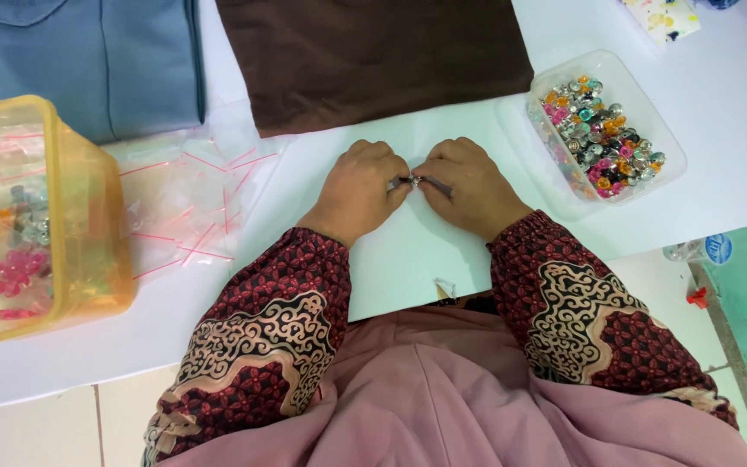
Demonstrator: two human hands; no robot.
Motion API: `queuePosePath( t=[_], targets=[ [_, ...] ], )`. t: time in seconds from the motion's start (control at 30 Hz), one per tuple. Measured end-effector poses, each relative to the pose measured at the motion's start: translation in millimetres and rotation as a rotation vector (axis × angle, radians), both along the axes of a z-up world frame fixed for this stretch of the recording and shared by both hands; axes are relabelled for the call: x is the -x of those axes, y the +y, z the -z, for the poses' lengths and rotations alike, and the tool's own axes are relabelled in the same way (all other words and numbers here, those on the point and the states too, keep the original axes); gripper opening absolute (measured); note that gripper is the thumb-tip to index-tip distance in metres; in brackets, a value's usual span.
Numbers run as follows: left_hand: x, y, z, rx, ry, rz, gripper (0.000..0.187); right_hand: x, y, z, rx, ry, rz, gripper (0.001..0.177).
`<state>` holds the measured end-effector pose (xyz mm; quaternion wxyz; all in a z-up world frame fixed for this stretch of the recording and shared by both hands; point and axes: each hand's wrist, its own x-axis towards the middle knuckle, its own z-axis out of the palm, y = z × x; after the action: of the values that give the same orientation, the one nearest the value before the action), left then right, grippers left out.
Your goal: Packaging small decorative beads into plastic zip-lock bags.
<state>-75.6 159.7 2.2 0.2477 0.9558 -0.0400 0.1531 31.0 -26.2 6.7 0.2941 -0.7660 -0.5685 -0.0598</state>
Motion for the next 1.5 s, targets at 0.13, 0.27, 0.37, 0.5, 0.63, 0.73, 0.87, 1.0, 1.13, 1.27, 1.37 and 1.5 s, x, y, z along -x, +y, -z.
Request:
queuePosePath(
  t=[0.13,0.27,0.37,0.5,0.63,0.73,0.87,1.0,1.13,1.27,1.37,1.5],
  targets=[
    [3.8,-3.0,-9.3,0.030,-0.018,0.005,0.014,0.0,-0.1,-3.0,-0.039,0.033,-0.021,0.006],
    [4.6,-3.2,-0.5,0.026,-0.168,0.021,0.018,-3.8,-4.1,1.6,-0.020,0.043,-0.027,0.009],
    [6.9,-10.7,-3.0,0.024,-0.217,0.025,0.016,1.8,-18.4,-20.1,0.117,-0.045,0.006,0.013],
    [10.8,-26.6,-9.3,0.068,-0.196,0.030,0.015,-18.7,-70.8,-52.0,0.044,-0.136,-0.023,0.010],
    [-3.7,-50.3,-32.3,0.092,-0.222,0.161,0.012,-64.7,-130.9,-80.8,0.175,-0.042,0.083,0.016],
    [-36.0,-77.3,-56.2,0.103,-0.281,0.300,0.005,-91.3,-162.6,-82.4,0.318,-0.012,0.166,0.023],
    [-95.8,-119.5,-63.0,0.117,-0.318,0.436,0.012,-113.1,-178.4,-52.7,0.346,-0.073,0.146,0.026],
    [-150.8,-144.8,-33.6,-0.060,-0.138,0.391,0.017,-114.4,-169.4,-42.9,0.407,-0.056,0.185,0.030],
    [-168.6,-159.7,-29.5,-0.128,0.112,0.269,0.013,-112.7,-160.6,-44.1,0.582,-0.068,0.346,0.020],
    [-181.0,-162.6,-31.1,-0.241,0.150,0.291,0.020,-119.5,-159.3,-37.4,0.605,-0.059,0.360,0.020],
    [-193.7,-169.5,-19.3,-0.342,0.178,0.249,0.021,-118.0,-157.8,-37.1,0.580,-0.044,0.362,0.021],
    [-192.4,-169.7,-25.1,-0.312,0.163,0.274,0.017,-109.0,-159.9,-49.5,0.497,0.040,0.354,0.021]
  ],
)
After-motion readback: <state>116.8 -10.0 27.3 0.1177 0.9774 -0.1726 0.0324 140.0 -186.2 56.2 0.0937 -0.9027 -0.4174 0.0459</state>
